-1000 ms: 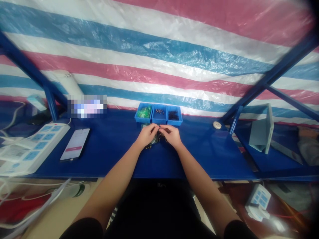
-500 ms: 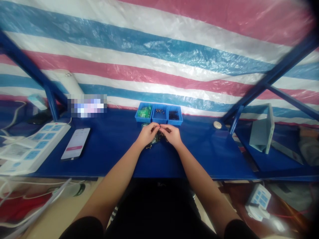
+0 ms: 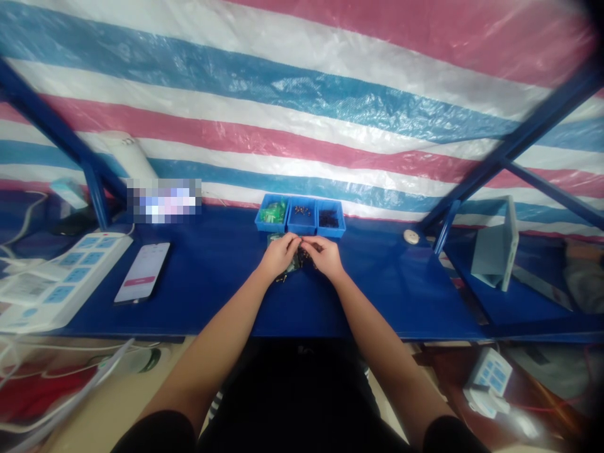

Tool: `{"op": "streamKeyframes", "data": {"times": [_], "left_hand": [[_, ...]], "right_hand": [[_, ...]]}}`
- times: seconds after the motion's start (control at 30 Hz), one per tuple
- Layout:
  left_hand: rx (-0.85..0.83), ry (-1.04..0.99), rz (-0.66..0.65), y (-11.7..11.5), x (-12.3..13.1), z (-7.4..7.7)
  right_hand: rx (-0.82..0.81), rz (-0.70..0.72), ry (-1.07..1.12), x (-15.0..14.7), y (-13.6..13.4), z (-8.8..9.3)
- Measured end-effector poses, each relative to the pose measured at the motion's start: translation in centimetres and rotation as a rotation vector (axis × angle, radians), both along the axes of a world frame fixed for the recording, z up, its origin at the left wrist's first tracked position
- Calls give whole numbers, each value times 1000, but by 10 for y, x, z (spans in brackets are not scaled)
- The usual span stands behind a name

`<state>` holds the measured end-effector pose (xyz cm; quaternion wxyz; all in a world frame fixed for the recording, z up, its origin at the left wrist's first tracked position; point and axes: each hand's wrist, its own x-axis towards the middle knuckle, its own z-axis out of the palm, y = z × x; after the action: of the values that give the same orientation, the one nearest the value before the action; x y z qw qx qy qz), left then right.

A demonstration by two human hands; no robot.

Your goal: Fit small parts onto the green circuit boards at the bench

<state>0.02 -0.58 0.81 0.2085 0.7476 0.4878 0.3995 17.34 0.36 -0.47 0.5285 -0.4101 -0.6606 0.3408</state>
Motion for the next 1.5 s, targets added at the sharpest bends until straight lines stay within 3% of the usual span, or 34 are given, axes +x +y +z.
{"op": "streamKeyframes", "data": {"times": [0.6, 0.9, 1.17, 1.5], "left_hand": [[8, 0, -33, -3, 0, 6], [13, -50, -13, 0, 0, 0], [8, 21, -20, -1, 0, 5], [16, -52, -13, -1, 0, 1]], "right_hand": [[-29, 1, 5, 0, 1, -1], [-111, 15, 70, -1, 0, 1], [-101, 11, 54, -1, 1, -2], [-111, 5, 78, -1, 0, 1]]}}
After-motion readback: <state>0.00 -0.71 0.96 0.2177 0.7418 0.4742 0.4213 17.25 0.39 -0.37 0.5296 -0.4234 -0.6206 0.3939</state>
